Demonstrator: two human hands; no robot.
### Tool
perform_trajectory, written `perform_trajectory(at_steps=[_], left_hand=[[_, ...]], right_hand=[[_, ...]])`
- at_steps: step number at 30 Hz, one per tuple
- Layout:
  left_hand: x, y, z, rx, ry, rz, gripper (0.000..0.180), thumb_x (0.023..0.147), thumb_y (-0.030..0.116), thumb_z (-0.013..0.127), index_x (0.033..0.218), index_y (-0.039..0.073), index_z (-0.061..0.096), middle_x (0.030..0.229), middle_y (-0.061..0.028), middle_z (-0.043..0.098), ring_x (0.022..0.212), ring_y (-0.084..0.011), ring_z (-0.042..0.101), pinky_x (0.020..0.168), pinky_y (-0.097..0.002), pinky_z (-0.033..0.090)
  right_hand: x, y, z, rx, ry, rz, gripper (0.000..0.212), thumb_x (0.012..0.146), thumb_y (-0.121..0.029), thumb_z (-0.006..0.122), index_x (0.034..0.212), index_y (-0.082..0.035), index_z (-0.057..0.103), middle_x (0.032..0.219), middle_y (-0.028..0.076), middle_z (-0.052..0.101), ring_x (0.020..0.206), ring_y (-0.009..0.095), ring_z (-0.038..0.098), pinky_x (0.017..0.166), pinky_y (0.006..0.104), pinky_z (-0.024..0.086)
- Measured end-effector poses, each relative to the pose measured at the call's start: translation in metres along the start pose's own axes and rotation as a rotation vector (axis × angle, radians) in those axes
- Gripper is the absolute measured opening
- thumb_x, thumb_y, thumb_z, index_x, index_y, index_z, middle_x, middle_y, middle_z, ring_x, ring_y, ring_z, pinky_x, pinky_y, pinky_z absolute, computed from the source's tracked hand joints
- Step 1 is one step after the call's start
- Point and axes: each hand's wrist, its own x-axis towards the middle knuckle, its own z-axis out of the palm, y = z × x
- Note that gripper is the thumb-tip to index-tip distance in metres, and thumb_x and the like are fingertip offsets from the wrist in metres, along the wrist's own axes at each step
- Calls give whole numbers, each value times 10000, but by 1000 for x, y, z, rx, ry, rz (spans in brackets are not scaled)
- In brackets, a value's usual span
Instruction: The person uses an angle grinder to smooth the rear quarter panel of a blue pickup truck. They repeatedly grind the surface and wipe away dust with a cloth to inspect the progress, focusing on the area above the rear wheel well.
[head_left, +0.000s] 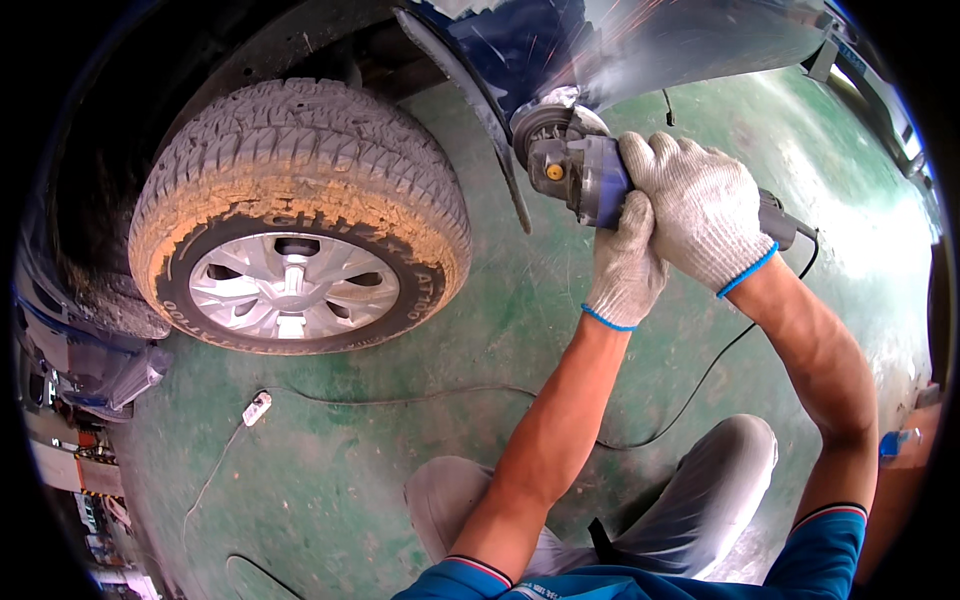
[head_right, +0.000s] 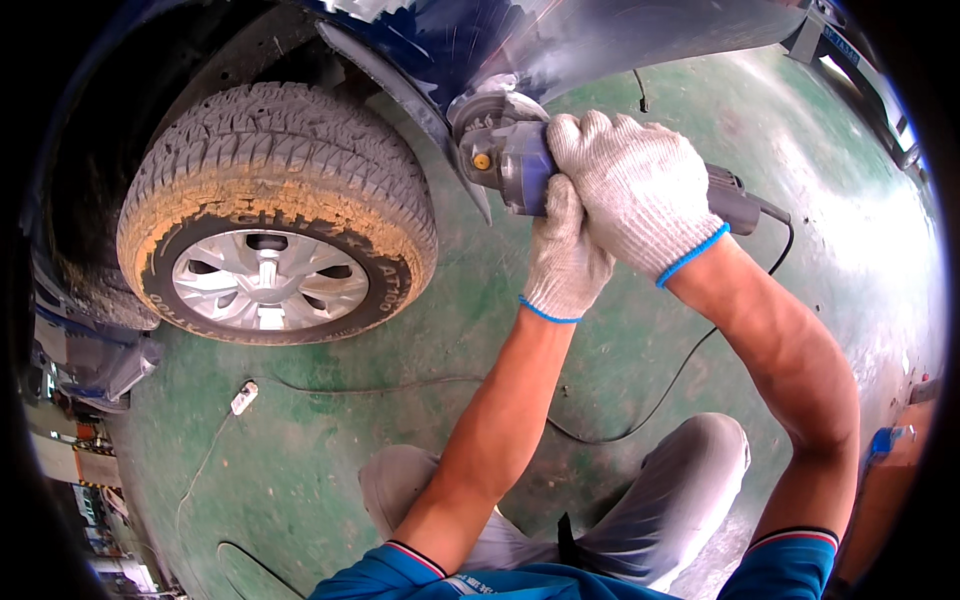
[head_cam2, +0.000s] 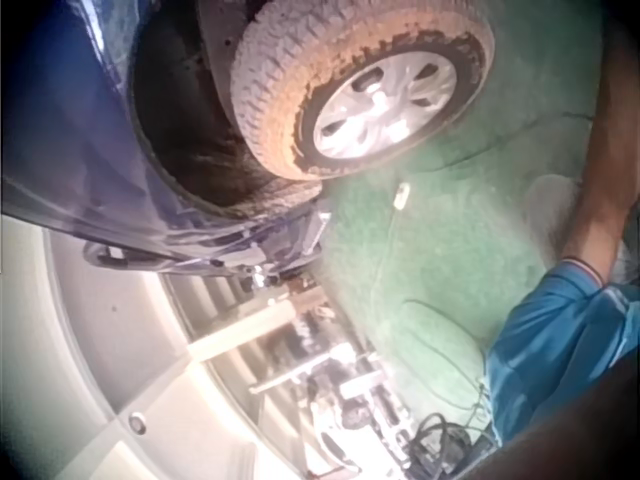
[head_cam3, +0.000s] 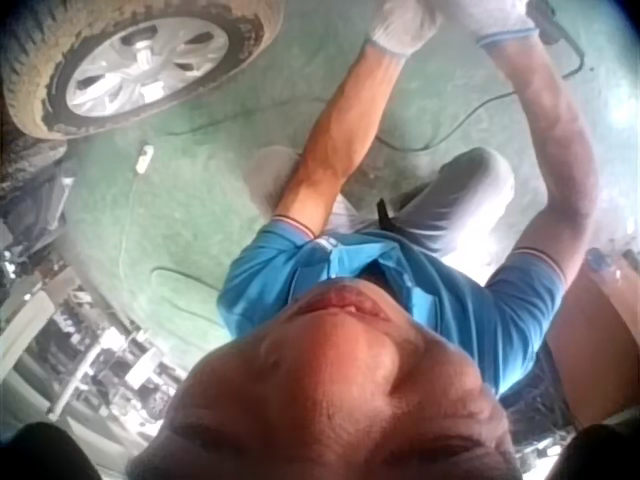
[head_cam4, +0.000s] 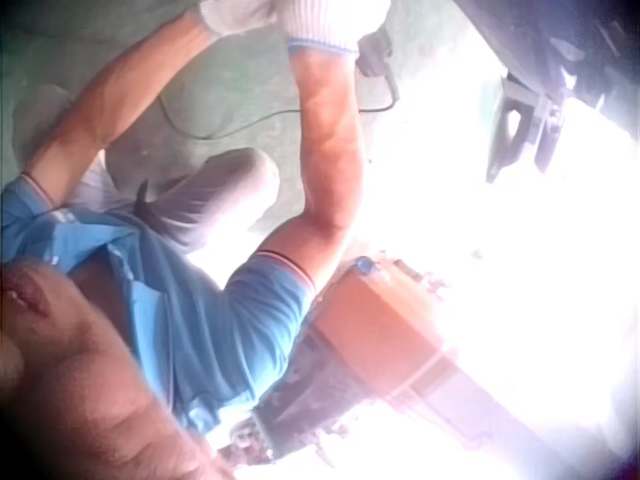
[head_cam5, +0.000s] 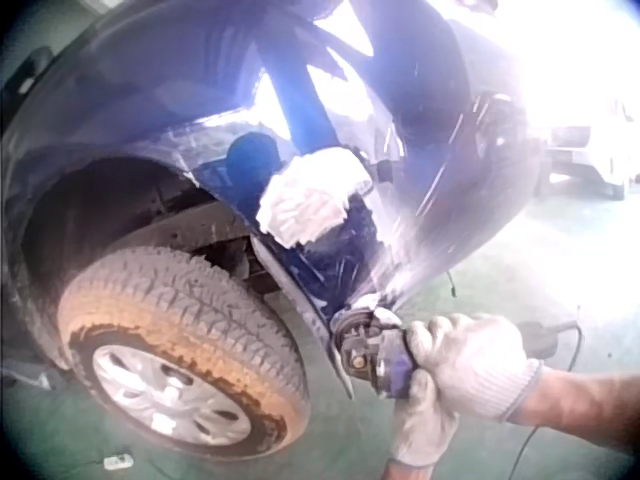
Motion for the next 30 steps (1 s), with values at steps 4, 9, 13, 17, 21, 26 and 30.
perform_trajectory(at_steps=[4, 9, 13, 17, 21, 26, 30], left_hand=[[3, 3, 4, 27, -7, -2, 1026, 887, 634, 749, 1633, 110, 278, 1630, -74, 408, 1497, -236, 424, 1245, -415, 372], [11, 2, 10, -131, -21, 39, 928, 895, 360, 861, 1609, 85, 338, 1567, -70, 476, 1446, -248, 479, 1231, -436, 387], [12, 12, 15, 83, -68, 75, 1015, 890, 579, 778, 1636, 111, 274, 1627, -77, 413, 1498, -249, 424, 1238, -424, 384], [12, 11, 16, 66, -53, 44, 1005, 890, 568, 785, 1631, 108, 285, 1618, -81, 423, 1495, -254, 428, 1236, -429, 390], [9, 8, 14, -35, -23, 45, 911, 906, 418, 826, 1604, 87, 342, 1571, -78, 472, 1456, -252, 469, 1229, -434, 393], [11, 16, 20, 17, -52, 46, 962, 885, 497, 820, 1610, 102, 326, 1587, -81, 455, 1467, -254, 460, 1227, -430, 405], [9, 12, 21, -77, -27, 70, 887, 910, 366, 845, 1594, 79, 359, 1552, -89, 490, 1442, -258, 483, 1230, -436, 392]], right_hand=[[2, 5, -1, 12, -39, 10, 476, 793, -175, 723, 1245, -78, 608, 1031, 123, 688, 1005, 330, 712, 818, 443, 587], [1, 8, -5, 4, -9, 25, 483, 792, -170, 725, 1253, -85, 608, 1035, 123, 687, 1003, 329, 712, 816, 447, 587], [1, 7, -6, 17, 83, 22, 369, 796, -199, 719, 1128, -80, 611, 995, 109, 696, 978, 303, 721, 782, 433, 586], [0, 9, -5, 0, 75, 31, 353, 811, -202, 709, 1126, -81, 606, 998, 111, 697, 981, 305, 722, 783, 430, 590], [-3, 7, -3, 25, 40, 54, 342, 817, -199, 703, 1122, -79, 604, 997, 115, 697, 983, 311, 722, 791, 442, 591], [1, 7, -9, 26, 74, 27, 327, 820, -196, 698, 1108, -74, 602, 988, 124, 695, 969, 315, 724, 780, 451, 590], [0, 7, -5, 20, 71, 24, 301, 820, -193, 697, 1075, -71, 593, 971, 128, 691, 963, 319, 723, 775, 447, 589]])
